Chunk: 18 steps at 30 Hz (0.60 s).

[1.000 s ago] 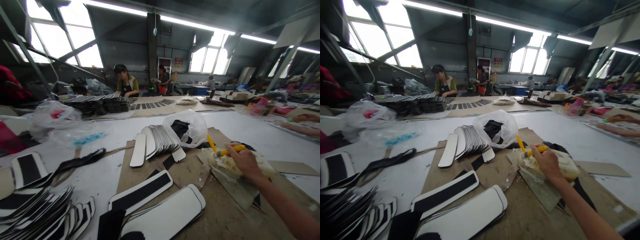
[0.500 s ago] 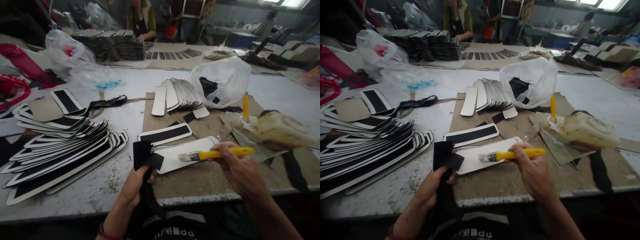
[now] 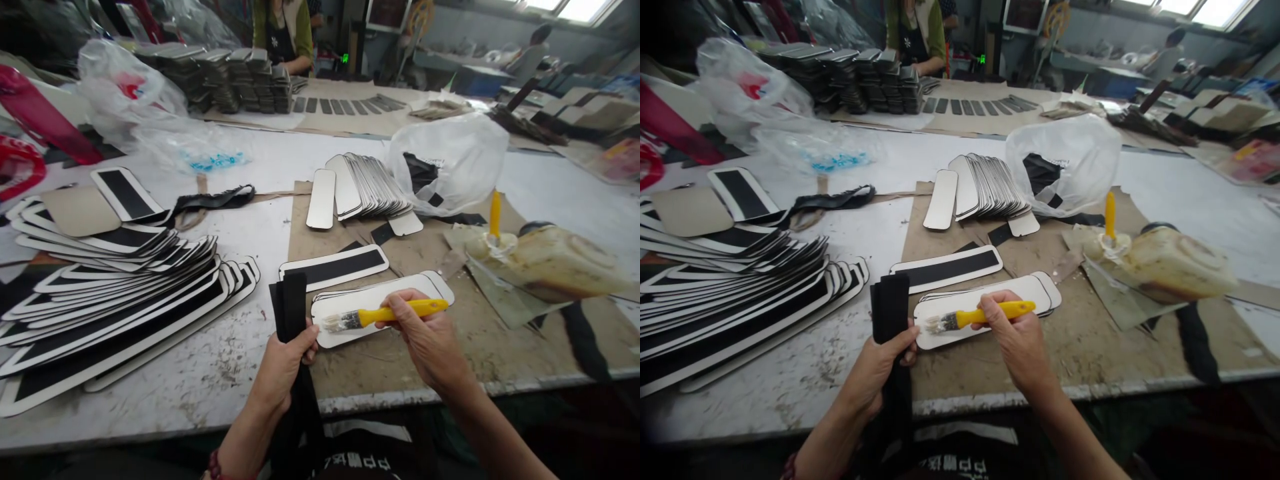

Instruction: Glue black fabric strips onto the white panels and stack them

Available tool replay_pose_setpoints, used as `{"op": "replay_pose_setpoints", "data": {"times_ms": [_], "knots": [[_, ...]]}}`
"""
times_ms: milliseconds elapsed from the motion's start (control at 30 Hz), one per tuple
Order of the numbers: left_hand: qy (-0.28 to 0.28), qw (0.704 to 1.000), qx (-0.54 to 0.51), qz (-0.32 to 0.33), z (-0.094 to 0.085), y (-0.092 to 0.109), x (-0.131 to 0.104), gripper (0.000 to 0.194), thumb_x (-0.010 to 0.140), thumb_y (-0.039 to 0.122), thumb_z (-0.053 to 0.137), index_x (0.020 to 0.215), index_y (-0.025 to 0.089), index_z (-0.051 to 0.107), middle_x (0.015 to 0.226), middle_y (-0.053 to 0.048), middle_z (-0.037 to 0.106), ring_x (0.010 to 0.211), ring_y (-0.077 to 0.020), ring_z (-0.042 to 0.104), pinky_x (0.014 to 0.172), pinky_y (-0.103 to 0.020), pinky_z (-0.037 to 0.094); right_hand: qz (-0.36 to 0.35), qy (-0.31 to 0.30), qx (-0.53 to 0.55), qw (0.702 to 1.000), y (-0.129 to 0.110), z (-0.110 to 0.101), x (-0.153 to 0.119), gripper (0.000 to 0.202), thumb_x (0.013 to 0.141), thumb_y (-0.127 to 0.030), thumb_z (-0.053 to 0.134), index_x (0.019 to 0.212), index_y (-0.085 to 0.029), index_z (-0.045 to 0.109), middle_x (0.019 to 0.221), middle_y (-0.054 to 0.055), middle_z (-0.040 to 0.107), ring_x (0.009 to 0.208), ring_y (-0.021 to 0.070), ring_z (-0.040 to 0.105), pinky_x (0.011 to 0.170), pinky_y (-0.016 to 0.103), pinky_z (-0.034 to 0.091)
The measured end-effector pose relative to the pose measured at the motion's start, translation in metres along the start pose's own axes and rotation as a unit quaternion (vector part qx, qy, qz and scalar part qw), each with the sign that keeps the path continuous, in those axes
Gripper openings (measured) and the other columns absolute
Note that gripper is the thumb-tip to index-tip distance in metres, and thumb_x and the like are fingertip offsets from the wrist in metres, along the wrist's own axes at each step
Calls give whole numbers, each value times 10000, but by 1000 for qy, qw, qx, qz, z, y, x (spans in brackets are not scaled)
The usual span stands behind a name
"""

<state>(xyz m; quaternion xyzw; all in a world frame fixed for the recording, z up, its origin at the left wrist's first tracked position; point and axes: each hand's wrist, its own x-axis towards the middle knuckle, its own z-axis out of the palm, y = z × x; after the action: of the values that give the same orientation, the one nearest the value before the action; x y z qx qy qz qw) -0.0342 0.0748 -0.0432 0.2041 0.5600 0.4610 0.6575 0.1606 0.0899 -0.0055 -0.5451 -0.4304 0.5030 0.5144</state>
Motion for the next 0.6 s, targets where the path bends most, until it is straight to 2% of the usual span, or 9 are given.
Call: {"op": "replay_pose_setpoints", "data": {"times_ms": [167,333,433,500,600], "knots": [[20,999,37,23,0,-3,2,356,616,360,780,805,112,608,536,28,530,474,-75,417,470,-194,326,-79,40,-169,982,-12,-9,2,247,833,-396,595,759,-161,612,717,17,584,660,138,577,610,240,460],[40,996,68,30,1,-3,-1,385,613,404,775,804,112,613,542,29,534,495,-88,427,489,-206,339,-147,92,-292,941,-19,-40,6,218,846,-355,566,736,-172,608,734,18,567,692,150,545,645,263,426],[39,996,73,32,1,-5,-1,398,613,416,777,820,118,612,551,29,540,507,-93,434,502,-207,345,-168,113,-325,924,-26,-53,3,217,852,-336,559,713,-175,604,739,20,565,713,155,541,671,271,414],[37,996,72,32,0,-6,-1,404,612,421,778,826,122,611,558,27,546,513,-96,441,512,-211,352,-166,108,-305,932,-30,-50,-2,212,853,-329,564,711,-177,605,735,19,574,713,154,544,673,267,413],[34,996,70,32,-1,-5,-3,400,612,421,777,824,125,612,568,23,551,519,-100,445,523,-217,361,-126,65,-199,970,-29,-27,-10,201,866,-333,557,743,-183,610,710,9,589,682,147,557,649,257,431]]}}
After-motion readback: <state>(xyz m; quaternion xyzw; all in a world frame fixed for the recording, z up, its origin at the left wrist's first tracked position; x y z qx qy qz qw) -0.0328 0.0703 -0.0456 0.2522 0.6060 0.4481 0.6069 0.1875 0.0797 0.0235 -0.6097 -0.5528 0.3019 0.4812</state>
